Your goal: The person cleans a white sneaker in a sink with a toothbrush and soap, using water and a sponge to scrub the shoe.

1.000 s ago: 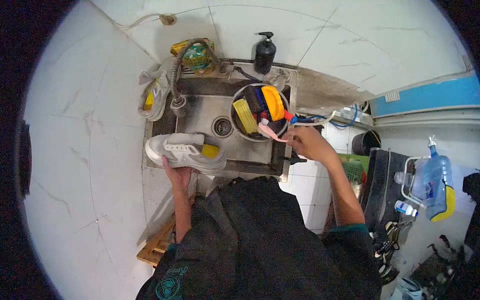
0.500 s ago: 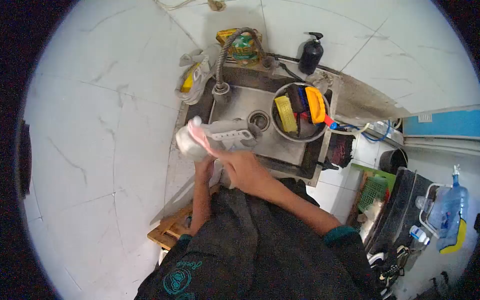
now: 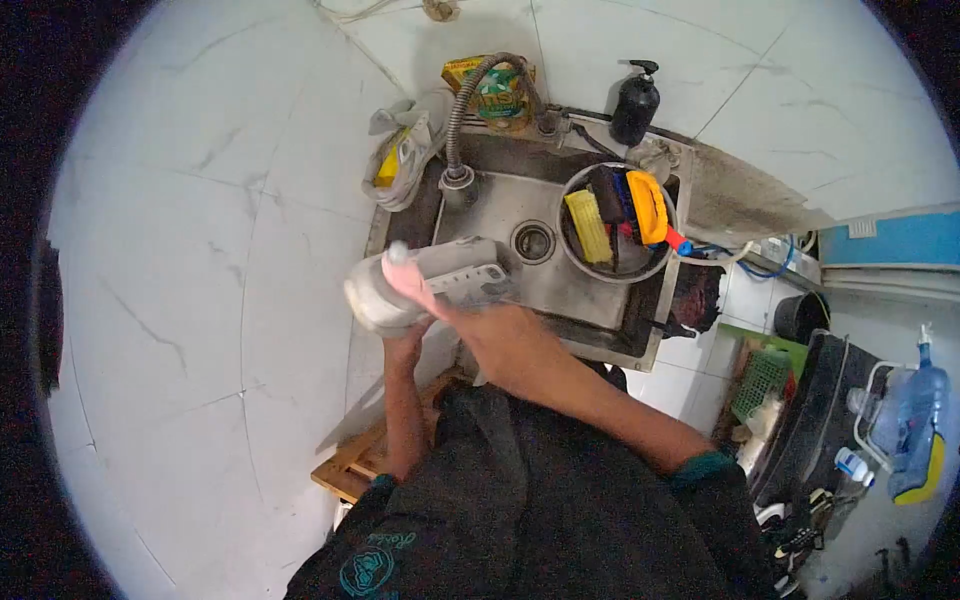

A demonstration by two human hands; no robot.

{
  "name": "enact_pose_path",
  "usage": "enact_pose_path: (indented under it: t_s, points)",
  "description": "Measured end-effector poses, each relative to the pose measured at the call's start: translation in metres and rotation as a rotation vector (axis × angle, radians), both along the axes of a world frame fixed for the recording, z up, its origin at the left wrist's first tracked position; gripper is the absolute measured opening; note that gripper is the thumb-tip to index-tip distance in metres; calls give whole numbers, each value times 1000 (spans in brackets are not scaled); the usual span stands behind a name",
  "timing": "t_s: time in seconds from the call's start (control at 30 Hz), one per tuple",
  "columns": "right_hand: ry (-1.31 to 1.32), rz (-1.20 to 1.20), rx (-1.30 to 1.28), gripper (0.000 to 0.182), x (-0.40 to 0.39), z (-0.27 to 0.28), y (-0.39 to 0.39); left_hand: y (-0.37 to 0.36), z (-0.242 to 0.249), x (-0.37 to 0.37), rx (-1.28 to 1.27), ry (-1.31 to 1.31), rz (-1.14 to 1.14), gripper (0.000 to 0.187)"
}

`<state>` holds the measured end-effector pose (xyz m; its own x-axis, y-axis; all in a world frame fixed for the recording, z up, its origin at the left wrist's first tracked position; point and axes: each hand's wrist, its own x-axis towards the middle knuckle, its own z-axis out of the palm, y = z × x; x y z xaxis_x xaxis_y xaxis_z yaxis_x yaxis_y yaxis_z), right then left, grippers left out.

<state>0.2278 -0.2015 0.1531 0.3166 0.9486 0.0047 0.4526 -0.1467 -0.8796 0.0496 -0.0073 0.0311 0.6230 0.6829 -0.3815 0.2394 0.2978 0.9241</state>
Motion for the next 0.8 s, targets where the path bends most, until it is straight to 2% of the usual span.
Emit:
enact_pose_path:
  t_s: [0.07, 0.13, 0.17, 0.27, 0.3, 0.4, 0.43, 0.53, 0.57, 0.6, 0.63, 0.7, 0.77, 0.8]
  points:
    - [-29, 120, -10, 48, -3, 5, -17, 11, -7, -3, 29, -202, 75, 79]
    - [-112, 45, 2, 48, -6, -15, -6, 9, -5, 2, 53, -441, 121, 80]
    - [-132, 6, -11, 48, -15, -23, -9, 14, -10, -2, -78, -327, 196, 74]
    - [-116, -51, 26, 49, -24, 3, -3, 21, 0, 6, -102, -526, 248, 75]
    - [-140, -96, 159, 53, -29, -5, -2, 22, -6, 3, -151, -515, 290, 72]
    - [-362, -258, -2, 57, -19, -51, 4, 0, 14, 19, 25, -589, 264, 72]
    - [-362, -251, 15, 58, -25, -53, 4, -9, 20, 27, 54, -520, 274, 69]
    - [-353, -236, 76, 60, -44, -57, 6, -27, 22, 39, 67, -480, 361, 70]
    - [-357, -262, 101, 61, -42, -60, 8, -21, 5, 33, -84, -601, 391, 70]
    - [-369, -285, 129, 62, -35, -64, 11, -22, 12, 39, -11, -589, 360, 69]
    - [-325, -425, 109, 64, -23, -77, 14, -28, 18, 40, 62, -573, 335, 69]
    - [-291, -309, 161, 64, -37, -70, 6, -37, 25, 53, 274, -498, 337, 68]
    - [-280, -216, 113, 64, -44, -53, -2, -27, 31, 48, 114, -551, 329, 69]
    - [-289, -290, 87, 64, -42, -61, -1, -24, 34, 49, 28, -578, 321, 69]
